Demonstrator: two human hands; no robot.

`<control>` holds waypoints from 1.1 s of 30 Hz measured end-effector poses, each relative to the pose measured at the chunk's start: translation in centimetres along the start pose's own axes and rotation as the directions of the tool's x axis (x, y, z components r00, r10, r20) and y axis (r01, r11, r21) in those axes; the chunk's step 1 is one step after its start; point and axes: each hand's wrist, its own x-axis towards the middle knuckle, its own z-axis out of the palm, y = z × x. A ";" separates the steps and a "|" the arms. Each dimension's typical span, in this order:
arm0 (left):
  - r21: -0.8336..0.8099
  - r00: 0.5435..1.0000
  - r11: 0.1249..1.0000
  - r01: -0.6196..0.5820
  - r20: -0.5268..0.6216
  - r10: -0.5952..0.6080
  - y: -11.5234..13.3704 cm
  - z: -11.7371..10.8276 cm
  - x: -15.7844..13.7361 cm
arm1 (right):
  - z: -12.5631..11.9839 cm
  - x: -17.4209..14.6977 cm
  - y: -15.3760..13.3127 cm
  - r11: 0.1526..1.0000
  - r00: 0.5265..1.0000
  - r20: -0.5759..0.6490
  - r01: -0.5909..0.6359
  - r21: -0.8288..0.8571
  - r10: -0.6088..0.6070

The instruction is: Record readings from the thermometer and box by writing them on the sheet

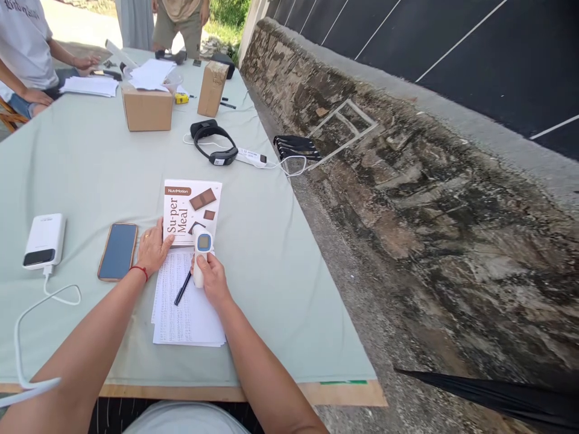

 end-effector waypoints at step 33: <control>-0.079 0.986 0.995 0.068 -0.148 -0.079 -0.7 -0.3 0.4 | -4.2 -2.7 -4.8 0.990 0.961 -0.240 0.133 -0.043 -0.139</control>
